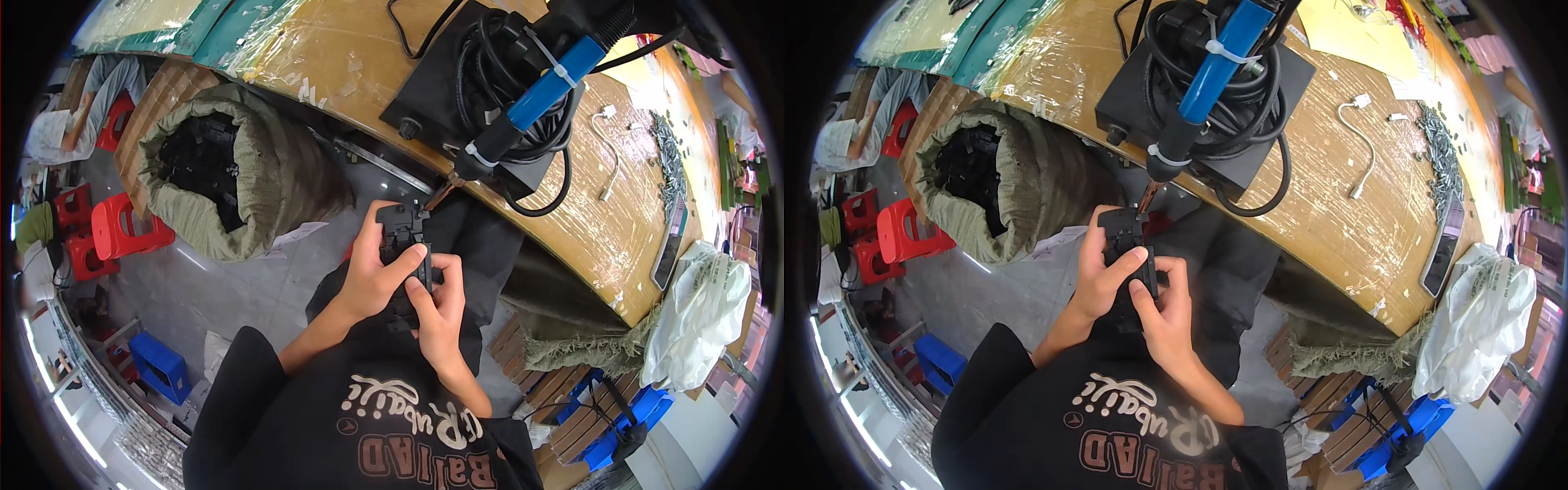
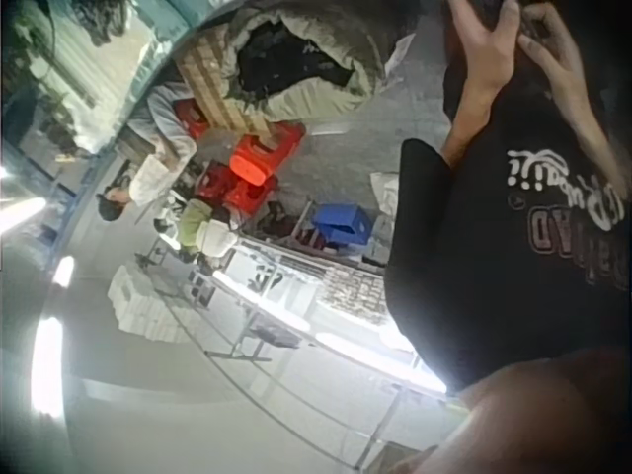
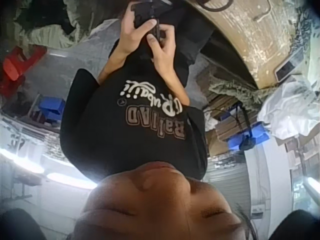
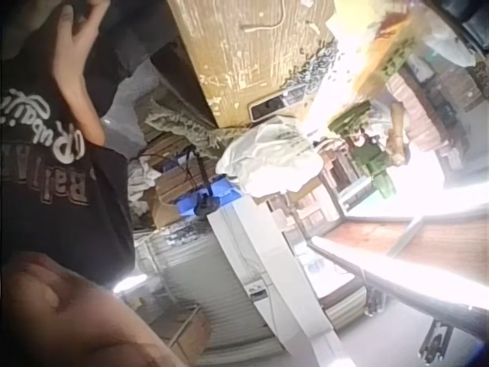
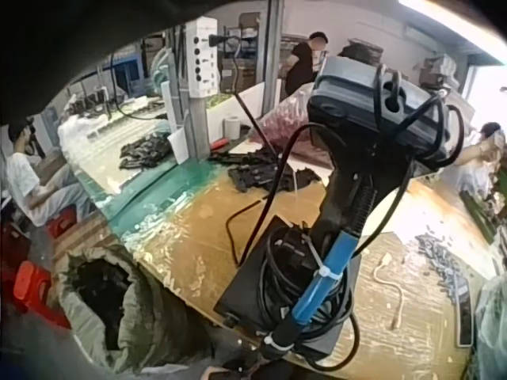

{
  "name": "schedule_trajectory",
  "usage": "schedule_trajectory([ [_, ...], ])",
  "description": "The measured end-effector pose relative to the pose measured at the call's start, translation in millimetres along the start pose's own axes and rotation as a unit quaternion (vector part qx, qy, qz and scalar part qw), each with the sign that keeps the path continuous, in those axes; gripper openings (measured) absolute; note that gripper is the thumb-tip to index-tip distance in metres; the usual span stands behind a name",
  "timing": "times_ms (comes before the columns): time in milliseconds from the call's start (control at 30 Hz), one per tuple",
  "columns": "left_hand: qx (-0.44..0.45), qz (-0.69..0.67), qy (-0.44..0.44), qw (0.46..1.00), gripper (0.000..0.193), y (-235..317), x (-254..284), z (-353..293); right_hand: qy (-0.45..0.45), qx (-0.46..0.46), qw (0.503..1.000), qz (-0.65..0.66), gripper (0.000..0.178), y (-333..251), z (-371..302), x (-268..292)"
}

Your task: The recorder is assembling small plastic housing components by inserting screws into pre-drilled holes.

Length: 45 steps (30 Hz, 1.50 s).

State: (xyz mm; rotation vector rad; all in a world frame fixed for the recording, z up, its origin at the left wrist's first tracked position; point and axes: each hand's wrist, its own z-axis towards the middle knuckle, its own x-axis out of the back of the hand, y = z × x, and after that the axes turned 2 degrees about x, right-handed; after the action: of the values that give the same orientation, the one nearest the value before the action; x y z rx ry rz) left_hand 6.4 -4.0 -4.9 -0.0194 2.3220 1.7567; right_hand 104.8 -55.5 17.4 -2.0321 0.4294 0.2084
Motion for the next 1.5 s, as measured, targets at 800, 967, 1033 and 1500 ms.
schedule_trajectory([
  [800,0.002,0.000,-0.012,1.000,0.031,-2.3,-3.0,-5.4,-0.007,0.021,1.000,0.006,0.019,10.9,-3.5,9.3],
  [967,0.022,0.003,-0.025,0.999,0.035,-9.7,-2.3,-7.2,-0.003,0.017,1.000,0.014,0.019,12.2,-4.7,12.9],
  [1033,-0.008,0.028,-0.037,0.999,0.038,-15.5,-3.4,-8.5,-0.006,0.007,1.000,0.007,0.019,16.6,-7.2,18.3],
  [1500,0.010,0.057,-0.069,0.996,0.033,-42.2,-26.7,-17.1,0.015,0.029,0.999,0.010,0.019,27.0,-14.1,54.1],
])
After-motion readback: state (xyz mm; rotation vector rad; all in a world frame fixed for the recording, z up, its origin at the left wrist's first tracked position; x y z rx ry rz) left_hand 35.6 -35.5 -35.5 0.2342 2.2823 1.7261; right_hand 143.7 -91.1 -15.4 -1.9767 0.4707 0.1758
